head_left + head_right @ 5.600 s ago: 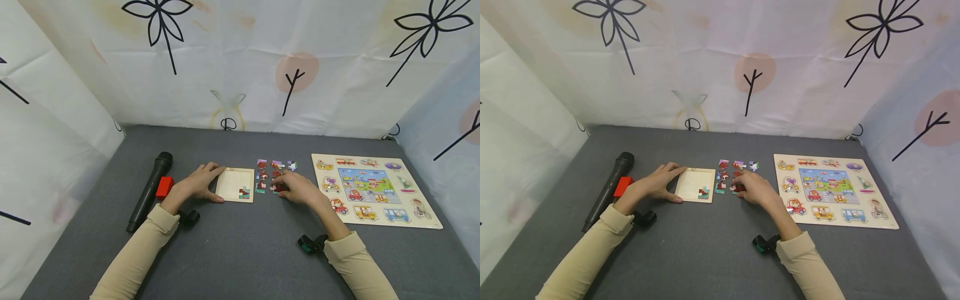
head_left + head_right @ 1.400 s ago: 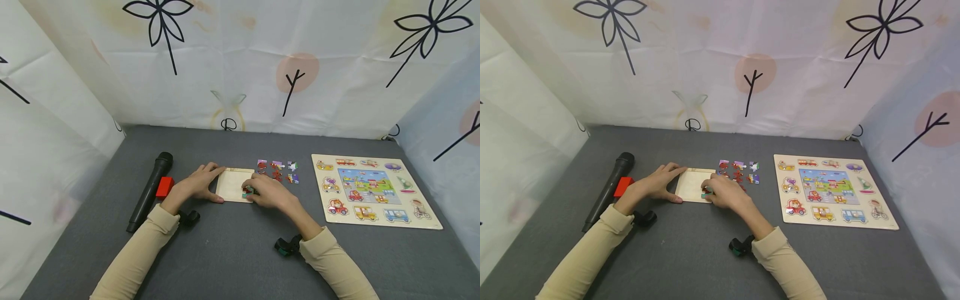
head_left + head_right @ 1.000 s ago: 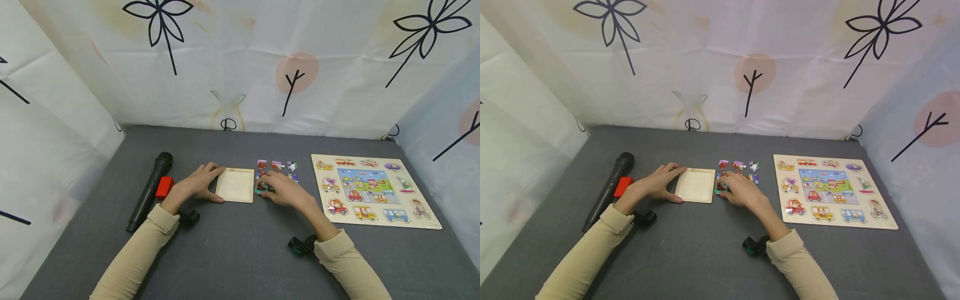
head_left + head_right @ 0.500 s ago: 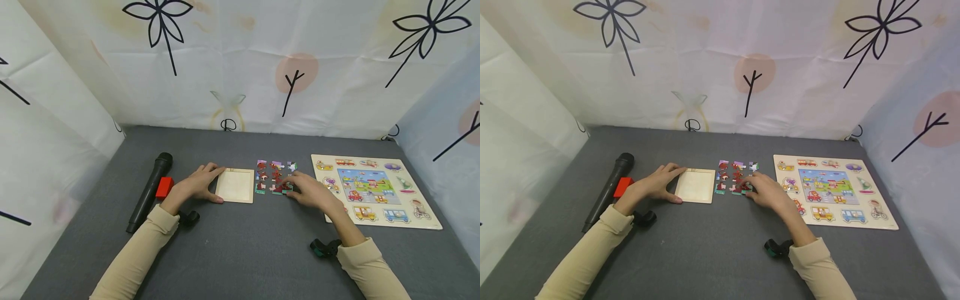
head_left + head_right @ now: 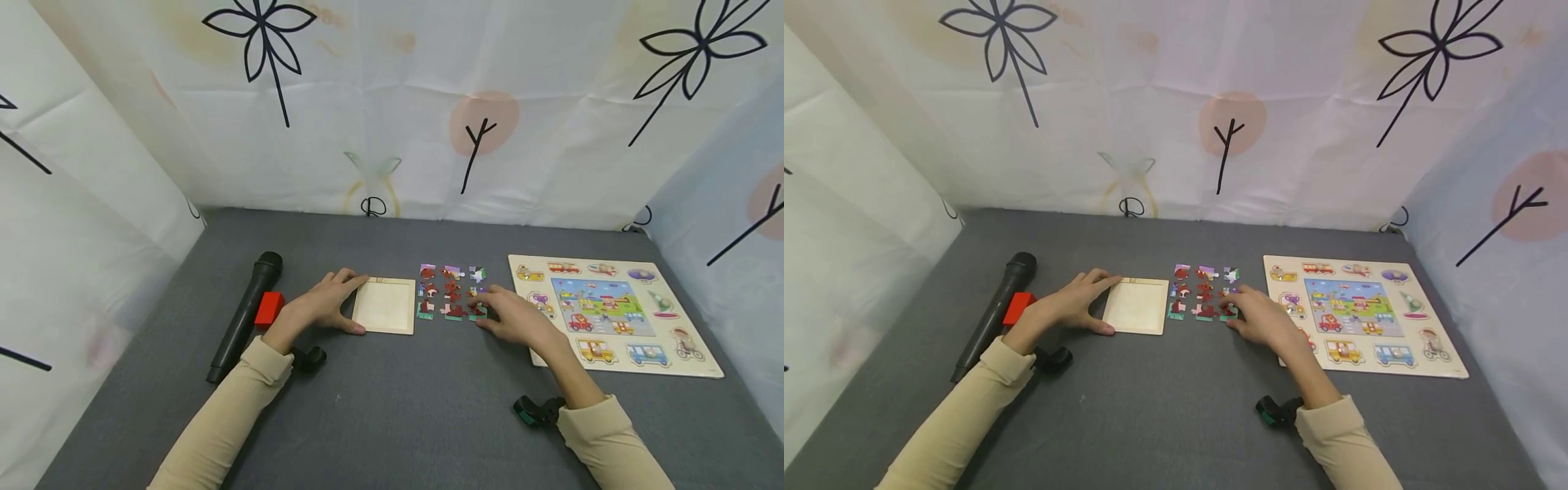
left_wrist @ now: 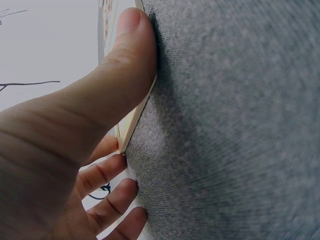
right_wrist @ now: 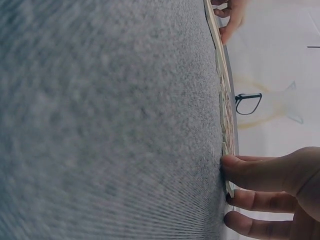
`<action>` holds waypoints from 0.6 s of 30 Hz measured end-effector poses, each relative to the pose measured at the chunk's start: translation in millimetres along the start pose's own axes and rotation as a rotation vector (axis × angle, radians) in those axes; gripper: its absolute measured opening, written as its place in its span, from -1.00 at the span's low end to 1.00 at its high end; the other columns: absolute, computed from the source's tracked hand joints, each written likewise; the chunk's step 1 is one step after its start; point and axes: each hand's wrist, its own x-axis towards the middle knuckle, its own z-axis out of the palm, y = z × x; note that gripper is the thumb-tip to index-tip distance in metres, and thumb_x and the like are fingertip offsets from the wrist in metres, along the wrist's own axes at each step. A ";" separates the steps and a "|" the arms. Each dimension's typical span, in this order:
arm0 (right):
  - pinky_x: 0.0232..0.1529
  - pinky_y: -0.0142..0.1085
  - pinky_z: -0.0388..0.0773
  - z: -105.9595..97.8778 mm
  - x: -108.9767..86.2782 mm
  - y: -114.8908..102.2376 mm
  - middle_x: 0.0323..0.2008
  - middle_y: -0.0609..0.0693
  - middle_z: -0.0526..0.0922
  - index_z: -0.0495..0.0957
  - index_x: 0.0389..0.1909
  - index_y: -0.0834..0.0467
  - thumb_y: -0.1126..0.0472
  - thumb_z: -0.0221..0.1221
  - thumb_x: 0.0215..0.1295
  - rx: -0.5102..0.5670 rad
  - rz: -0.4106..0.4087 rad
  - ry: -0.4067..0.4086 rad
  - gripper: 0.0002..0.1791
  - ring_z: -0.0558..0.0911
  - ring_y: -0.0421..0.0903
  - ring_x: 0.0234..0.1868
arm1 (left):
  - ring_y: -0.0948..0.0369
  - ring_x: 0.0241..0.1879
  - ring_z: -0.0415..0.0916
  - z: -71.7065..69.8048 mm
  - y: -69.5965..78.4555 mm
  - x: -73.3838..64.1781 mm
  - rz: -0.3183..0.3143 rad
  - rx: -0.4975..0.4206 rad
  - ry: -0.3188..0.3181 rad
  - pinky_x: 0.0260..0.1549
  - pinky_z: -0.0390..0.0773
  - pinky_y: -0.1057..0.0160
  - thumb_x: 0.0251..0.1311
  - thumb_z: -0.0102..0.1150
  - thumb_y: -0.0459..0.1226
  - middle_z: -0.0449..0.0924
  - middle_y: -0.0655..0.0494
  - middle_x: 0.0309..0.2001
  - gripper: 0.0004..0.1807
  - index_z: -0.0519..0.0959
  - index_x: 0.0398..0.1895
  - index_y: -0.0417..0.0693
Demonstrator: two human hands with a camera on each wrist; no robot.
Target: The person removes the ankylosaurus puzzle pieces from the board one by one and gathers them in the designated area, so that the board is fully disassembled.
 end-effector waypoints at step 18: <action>-0.38 -0.34 0.30 0.5 -1.5 0.1 -0.19 0.10 0.57 0.68 0.13 0.24 0.27 0.35 0.31 0.005 -0.017 0.027 -0.62 0.37 -0.17 -0.37 | -0.14 0.41 0.20 -0.5 1.5 -1.0 -0.004 0.011 0.004 0.37 0.34 -0.22 0.05 0.50 0.17 0.14 -0.15 0.53 0.17 0.09 0.64 0.02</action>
